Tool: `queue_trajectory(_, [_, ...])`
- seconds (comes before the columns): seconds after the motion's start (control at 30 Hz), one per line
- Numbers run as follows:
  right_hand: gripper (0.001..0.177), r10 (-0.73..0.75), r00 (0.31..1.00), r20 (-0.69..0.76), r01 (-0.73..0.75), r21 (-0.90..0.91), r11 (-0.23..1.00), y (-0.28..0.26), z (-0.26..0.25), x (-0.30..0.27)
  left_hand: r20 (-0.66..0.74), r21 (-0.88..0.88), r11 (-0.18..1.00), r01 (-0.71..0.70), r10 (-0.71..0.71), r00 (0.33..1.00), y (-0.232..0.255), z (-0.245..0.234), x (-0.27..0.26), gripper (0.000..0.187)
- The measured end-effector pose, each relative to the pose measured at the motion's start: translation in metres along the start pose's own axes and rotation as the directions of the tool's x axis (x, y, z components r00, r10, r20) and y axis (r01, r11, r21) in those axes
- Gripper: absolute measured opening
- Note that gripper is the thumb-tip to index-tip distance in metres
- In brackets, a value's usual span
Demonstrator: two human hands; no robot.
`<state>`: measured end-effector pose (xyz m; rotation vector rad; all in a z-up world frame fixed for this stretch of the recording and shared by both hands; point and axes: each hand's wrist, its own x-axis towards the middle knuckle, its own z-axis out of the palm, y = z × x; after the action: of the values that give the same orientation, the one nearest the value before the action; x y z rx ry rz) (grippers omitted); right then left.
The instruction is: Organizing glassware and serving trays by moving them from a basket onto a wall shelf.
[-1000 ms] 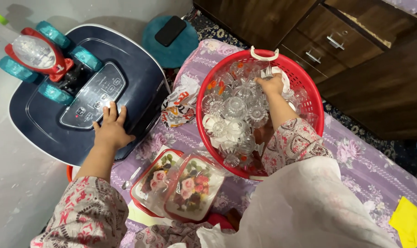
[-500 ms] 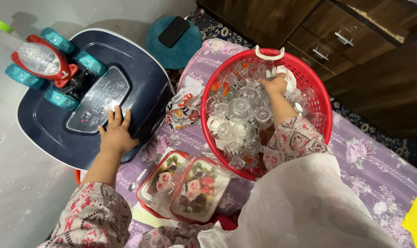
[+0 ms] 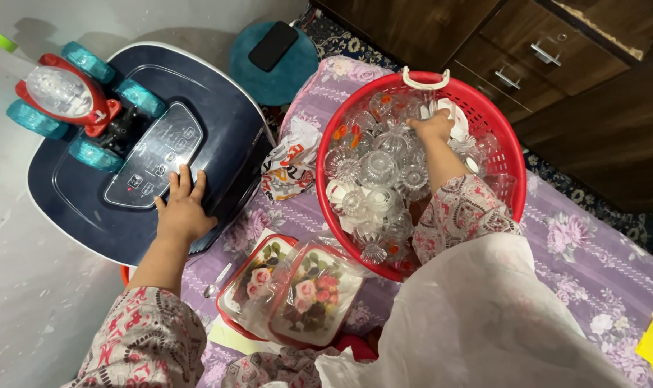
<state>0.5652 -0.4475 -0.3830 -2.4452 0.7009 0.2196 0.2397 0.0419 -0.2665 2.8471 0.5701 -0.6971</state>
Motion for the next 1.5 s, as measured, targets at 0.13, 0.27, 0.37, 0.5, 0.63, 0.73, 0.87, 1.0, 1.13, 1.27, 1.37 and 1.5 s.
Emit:
queue_trajectory(0.13, [0.095, -0.023, 1.0, 0.0, 0.023, 0.013, 1.0, -0.002, -0.001, -0.002, -0.007, -0.006, 1.0, -0.004, 0.004, 1.0, -0.002, 0.001, -0.001, 0.116])
queue_trajectory(0.27, [0.098, 0.024, 1.0, 0.02, -0.024, -0.029, 0.999, -0.005, -0.003, -0.002, -0.011, -0.015, 1.0, -0.012, 0.012, 1.0, -0.003, 0.002, 0.002, 0.116])
queue_trajectory(0.37, [0.1, 0.003, 1.0, 0.012, -0.003, -0.066, 0.998, 0.001, 0.0, 0.005, -0.018, -0.016, 1.0, -0.014, 0.013, 1.0, -0.002, 0.002, 0.002, 0.115])
queue_trajectory(0.5, [0.1, -0.056, 0.998, -0.002, 0.056, -0.091, 0.994, 0.007, 0.003, 0.008, -0.022, -0.024, 1.0, -0.01, 0.01, 1.0, -0.001, 0.001, -0.001, 0.114])
queue_trajectory(0.63, [0.096, -0.017, 1.0, 0.007, 0.018, -0.107, 0.994, -0.008, -0.02, -0.028, -0.028, -0.039, 0.999, -0.015, 0.014, 1.0, -0.002, 0.004, 0.0, 0.114])
queue_trajectory(0.73, [0.093, -0.061, 0.998, 0.017, 0.062, -0.077, 0.995, -0.012, -0.031, -0.053, -0.041, -0.028, 0.999, -0.014, 0.013, 0.999, -0.003, 0.003, 0.001, 0.114])
queue_trajectory(0.87, [0.085, -0.139, 0.99, -0.021, 0.136, -0.107, 0.985, -0.014, -0.044, -0.095, -0.032, -0.006, 1.0, -0.015, 0.015, 0.999, -0.003, 0.006, 0.004, 0.113])
queue_trajectory(1.0, [0.079, -0.349, 0.932, -0.1, 0.33, -0.167, 0.929, 0.005, -0.035, -0.124, -0.053, 0.01, 1.0, -0.001, 0.002, 0.999, -0.002, 0.006, 0.006, 0.11])
queue_trajectory(1.13, [0.08, -0.592, 0.79, -0.158, 0.57, -0.165, 0.805, 0.013, -0.043, -0.186, -0.012, -0.011, 0.999, 0.047, -0.047, 0.999, 0.014, -0.014, -0.004, 0.108])
queue_trajectory(1.27, [0.07, -0.702, 0.708, 0.07, 0.689, -0.282, 0.667, 0.016, -0.05, -0.251, 0.065, 0.069, 0.994, 0.082, -0.086, 0.994, 0.015, -0.009, -0.006, 0.106])
queue_trajectory(1.37, [0.067, -0.731, 0.627, 0.267, 0.772, -0.333, 0.541, -0.001, -0.052, -0.3, -0.062, 0.151, 0.989, -0.005, 0.014, 0.998, 0.009, -0.012, -0.003, 0.097])
queue_trajectory(1.5, [0.062, -0.663, 0.53, 0.528, 0.848, -0.309, 0.431, -0.034, -0.051, -0.383, -0.262, 0.197, 0.971, -0.134, 0.184, 0.947, -0.006, -0.065, -0.069, 0.093])
